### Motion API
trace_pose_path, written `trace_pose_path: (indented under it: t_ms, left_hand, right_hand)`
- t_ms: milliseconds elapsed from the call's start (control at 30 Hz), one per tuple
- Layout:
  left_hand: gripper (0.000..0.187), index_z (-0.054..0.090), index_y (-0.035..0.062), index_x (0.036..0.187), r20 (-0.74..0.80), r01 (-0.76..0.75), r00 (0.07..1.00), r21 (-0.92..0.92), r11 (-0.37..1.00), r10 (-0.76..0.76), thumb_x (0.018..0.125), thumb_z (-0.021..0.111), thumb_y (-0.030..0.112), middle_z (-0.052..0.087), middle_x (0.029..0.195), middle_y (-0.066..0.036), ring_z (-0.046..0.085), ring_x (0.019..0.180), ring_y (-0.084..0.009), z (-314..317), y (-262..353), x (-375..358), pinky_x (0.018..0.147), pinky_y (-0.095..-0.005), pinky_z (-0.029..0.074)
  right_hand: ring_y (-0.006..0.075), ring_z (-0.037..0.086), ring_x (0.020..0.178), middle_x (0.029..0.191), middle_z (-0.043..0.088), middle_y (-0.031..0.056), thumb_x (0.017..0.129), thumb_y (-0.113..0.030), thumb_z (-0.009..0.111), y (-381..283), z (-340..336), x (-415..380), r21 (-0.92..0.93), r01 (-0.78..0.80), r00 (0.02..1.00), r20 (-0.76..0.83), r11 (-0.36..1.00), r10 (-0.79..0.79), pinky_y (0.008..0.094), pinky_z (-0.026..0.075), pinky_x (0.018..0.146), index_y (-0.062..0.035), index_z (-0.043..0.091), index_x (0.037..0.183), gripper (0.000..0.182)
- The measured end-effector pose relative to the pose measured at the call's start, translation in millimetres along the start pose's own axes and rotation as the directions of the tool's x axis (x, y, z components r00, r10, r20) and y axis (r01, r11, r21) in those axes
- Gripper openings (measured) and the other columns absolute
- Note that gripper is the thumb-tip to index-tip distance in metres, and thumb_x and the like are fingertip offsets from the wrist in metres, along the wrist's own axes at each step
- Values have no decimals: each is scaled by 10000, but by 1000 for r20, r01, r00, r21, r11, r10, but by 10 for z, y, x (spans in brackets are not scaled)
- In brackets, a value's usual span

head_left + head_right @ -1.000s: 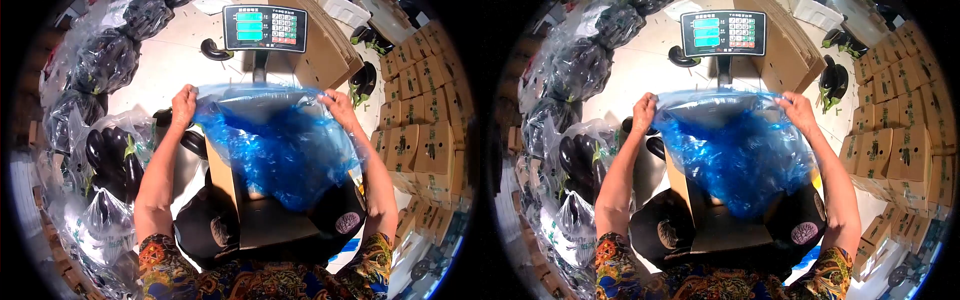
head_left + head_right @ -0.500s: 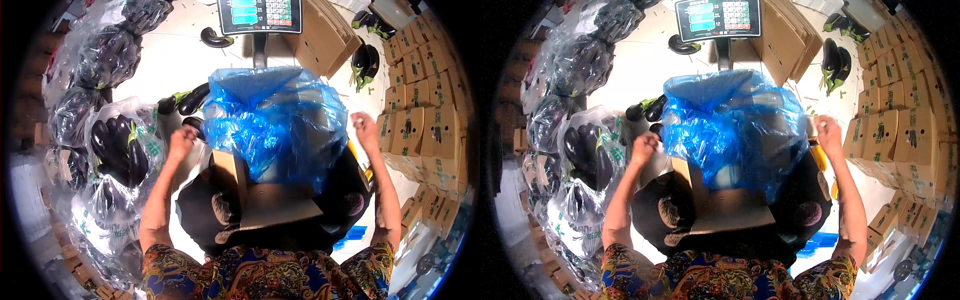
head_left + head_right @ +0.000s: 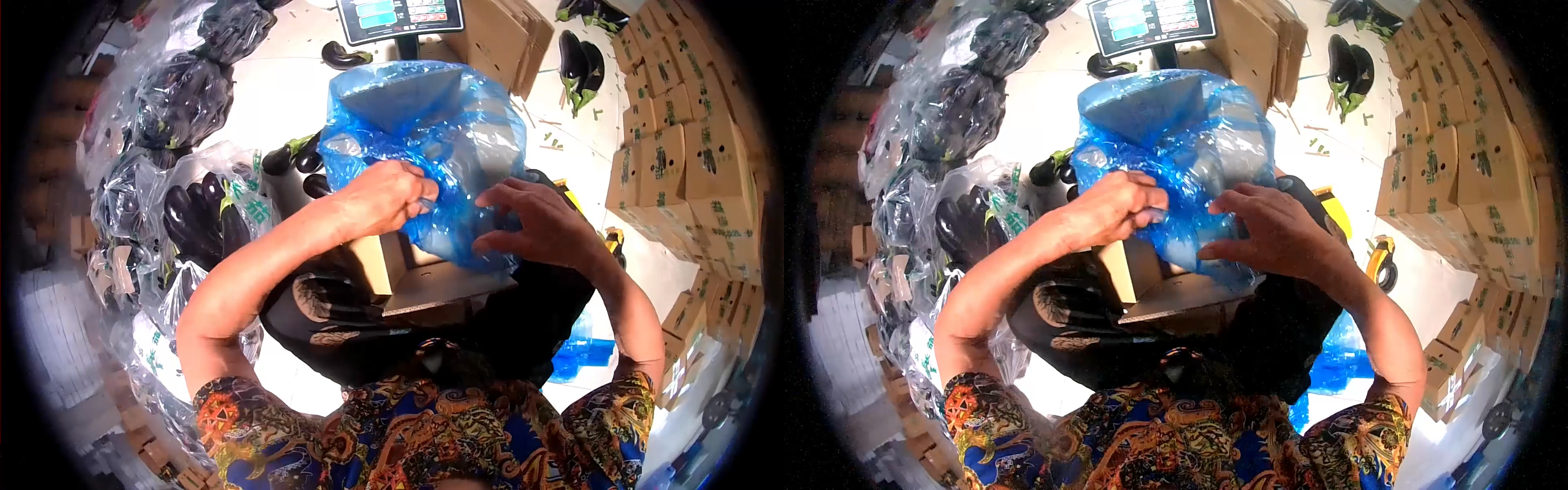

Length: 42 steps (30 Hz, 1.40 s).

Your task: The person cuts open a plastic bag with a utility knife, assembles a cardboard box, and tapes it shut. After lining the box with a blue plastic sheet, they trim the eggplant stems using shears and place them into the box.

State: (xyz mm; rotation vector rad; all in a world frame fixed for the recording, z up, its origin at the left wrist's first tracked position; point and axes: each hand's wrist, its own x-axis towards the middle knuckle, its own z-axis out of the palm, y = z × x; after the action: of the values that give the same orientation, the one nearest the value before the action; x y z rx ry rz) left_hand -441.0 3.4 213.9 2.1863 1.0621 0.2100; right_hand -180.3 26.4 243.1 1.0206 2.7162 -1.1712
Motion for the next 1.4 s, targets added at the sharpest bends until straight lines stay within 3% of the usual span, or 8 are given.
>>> trace_pose_path:
  t_ms: [233, 367, 567, 933, 1033, 1200, 1267, 1400]
  left_hand:
    - [248, 573, -7, 869, -114, 68, 987, -323, 944, -110, 930, 575, 234, 532, 776, -95, 530, 756, -225, -291, 480, -384, 704, -350, 425]
    - [265, 592, 1, 864, 14, 104, 994, -379, 920, -106, 928, 595, 259, 602, 830, -98, 593, 763, -232, -217, 794, -799, 691, -357, 459]
    - [166, 582, 14, 884, 186, 180, 975, -339, 923, -121, 910, 608, 176, 531, 803, -124, 572, 736, -317, 264, 877, -1335, 654, -389, 441]
    - [451, 552, 85, 1260, 328, 169, 862, 534, 828, -387, 846, 635, 245, 639, 1039, -116, 591, 1018, -292, 843, 528, -1521, 884, -416, 453]
    - [298, 681, 49, 1042, 365, 376, 875, -99, 921, -317, 908, 606, 304, 699, 885, -165, 679, 812, -287, 535, 166, -1392, 764, -385, 530]
    - [493, 696, 23, 1032, 280, 528, 840, -229, 818, -464, 895, 606, 488, 671, 815, -74, 634, 782, -189, 266, -461, -1226, 731, -319, 516]
    - [672, 616, -15, 1135, 434, 768, 635, -448, 458, -639, 801, 688, 564, 670, 894, -118, 641, 799, -169, 154, -531, -1129, 682, -293, 545]
    - [550, 523, 11, 1219, 350, 643, 669, -715, 274, -656, 834, 735, 341, 657, 976, -84, 611, 706, -129, 367, -846, -1039, 603, -224, 526]
  right_hand:
    - [368, 530, 1120, 1203, 556, 170, 697, -181, 763, -113, 502, -69, -121, 203, 888, -395, 972, -235, 433, 439, 932, -55, 549, 1181, 544]
    - [288, 606, 734, 758, 595, 85, 754, -48, 636, 27, 512, -119, -194, 176, 937, -268, 965, -225, 427, 469, 680, -68, 551, 804, 101]
    - [254, 591, 780, 781, 571, 88, 757, -51, 612, -327, 410, -883, -349, 291, 950, -1, 891, -311, 400, 490, 708, -81, 609, 858, 105]
    - [351, 547, 1043, 1010, 590, 191, 774, -62, 545, 264, 1760, -762, -629, 252, 965, 107, 735, -239, 461, 406, 946, -7, 633, 968, 219]
    - [374, 569, 1036, 1065, 597, 212, 822, -73, 528, 464, 1909, -522, -567, -22, 968, -219, 823, -125, 482, 438, 922, 9, 610, 1087, 289]
    - [373, 572, 1030, 1073, 596, 212, 828, -76, 525, 562, 2154, -209, -422, -11, 995, -96, 907, -33, 478, 445, 913, 8, 607, 1095, 292]
    - [373, 574, 1028, 1076, 596, 212, 830, -78, 524, 549, 2245, -171, -386, -13, 998, -57, 922, -10, 476, 448, 909, 7, 606, 1099, 293]
    - [372, 577, 1023, 1081, 595, 212, 835, -81, 521, 538, 2314, -128, -342, -16, 1000, -12, 940, 13, 473, 453, 901, 6, 604, 1105, 296]
